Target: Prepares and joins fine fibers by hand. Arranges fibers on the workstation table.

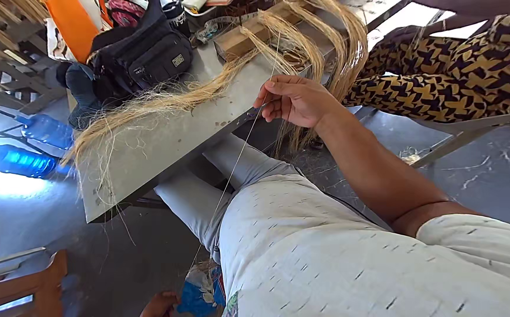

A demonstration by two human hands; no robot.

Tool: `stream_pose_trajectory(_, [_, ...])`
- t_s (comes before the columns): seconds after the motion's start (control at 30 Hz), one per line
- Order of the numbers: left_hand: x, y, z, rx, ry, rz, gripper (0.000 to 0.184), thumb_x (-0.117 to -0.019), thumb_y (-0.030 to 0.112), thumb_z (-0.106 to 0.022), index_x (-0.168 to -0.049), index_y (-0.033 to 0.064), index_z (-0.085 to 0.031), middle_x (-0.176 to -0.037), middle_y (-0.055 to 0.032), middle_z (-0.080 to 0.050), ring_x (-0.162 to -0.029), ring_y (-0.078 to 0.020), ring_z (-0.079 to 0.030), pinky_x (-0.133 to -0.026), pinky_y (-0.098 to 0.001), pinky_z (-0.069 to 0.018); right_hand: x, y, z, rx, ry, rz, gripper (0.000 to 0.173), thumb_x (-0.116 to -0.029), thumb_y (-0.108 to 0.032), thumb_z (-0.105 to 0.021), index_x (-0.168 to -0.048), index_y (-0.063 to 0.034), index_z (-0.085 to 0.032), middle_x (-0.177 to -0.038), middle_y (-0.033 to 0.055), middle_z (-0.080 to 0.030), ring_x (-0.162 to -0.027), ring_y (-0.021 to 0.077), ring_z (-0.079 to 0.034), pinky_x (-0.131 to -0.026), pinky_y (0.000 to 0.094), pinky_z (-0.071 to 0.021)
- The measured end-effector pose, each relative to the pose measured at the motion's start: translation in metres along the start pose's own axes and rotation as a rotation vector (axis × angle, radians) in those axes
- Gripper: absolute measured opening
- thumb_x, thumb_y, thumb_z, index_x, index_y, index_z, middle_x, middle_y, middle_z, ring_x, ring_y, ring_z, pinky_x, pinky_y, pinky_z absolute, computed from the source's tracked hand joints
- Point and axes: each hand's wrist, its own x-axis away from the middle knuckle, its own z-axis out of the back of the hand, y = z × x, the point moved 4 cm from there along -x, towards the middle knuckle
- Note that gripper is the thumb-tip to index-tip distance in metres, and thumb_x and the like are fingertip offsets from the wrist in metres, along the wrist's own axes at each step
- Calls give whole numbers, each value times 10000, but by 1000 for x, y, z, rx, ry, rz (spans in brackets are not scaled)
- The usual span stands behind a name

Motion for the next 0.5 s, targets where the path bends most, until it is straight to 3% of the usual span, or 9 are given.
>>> stream_pose_trajectory(0.13, [3, -6, 4, 177, 59, -68, 202, -1076, 159, -536, -1132, 30, -680, -713, -32, -644, -489, -86, -530, -462, -235, -452, 1, -5, -1, -38, 19, 34, 279, -1112, -177, -429, -1006, -60, -659, -864, 68, -734, -696, 138, -719, -667, 287, -628])
stream_pose_trajectory(0.2, [16, -9, 14, 330, 206, -132, 256, -1069, 157, -551, -1285, 44, -628, -1003, -139, -697, -606, -142, -597, -548, -295, -510, 0, -6, 0, -37, 23, 47, 272, -1107, -169, -444, -994, -62, -668, -807, 42, -713, -661, 116, -698, -648, 271, -622])
stream_pose_trajectory(0.23, [27, -8, 23, 390, 294, -143, 323, -1074, 174, -549, -1374, 56, -570, -1146, -201, -650, -712, -208, -636, -634, -365, -548, 0, -7, 1, -29, 24, 51, 269, -1105, -164, -450, -988, -65, -671, -785, 32, -702, -642, 107, -686, -637, 265, -617])
stream_pose_trajectory(0.3, [57, -5, 44, 438, 523, -139, 394, -1091, 212, -524, -1447, 47, -507, -1296, -282, -578, -828, -305, -673, -721, -462, -575, 1, -7, 2, -1, -2, 61, 262, -1097, -147, -466, -975, -63, -682, -762, 28, -692, -618, 104, -675, -616, 263, -612])
stream_pose_trajectory(0.33, [73, -3, 56, 443, 634, -158, 396, -1095, 222, -507, -1439, 25, -511, -1297, -290, -578, -833, -313, -678, -720, -474, -581, 1, -7, 2, 18, -31, 71, 257, -1092, -136, -476, -971, -59, -689, -757, 30, -693, -611, 105, -673, -605, 263, -610])
stream_pose_trajectory(0.4, [115, 11, 82, 442, 824, -287, 383, -1105, 228, -455, -1382, -24, -538, -1129, -240, -619, -736, -239, -653, -655, -414, -574, 2, -7, -2, 81, -99, 81, 251, -1083, -119, -485, -959, -55, -694, -746, 25, -696, -596, 99, -668, -585, 257, -604])
stream_pose_trajectory(0.5, [188, 60, 106, 556, 1052, -688, 316, -1105, 216, -430, -1175, -15, -635, -738, 23, -593, -543, -27, -563, -518, -215, -515, 3, -2, -14, 190, -182, 68, 251, -1076, -110, -492, -940, -47, -694, -713, 12, -678, -582, 88, -658, -573, 244, -599])
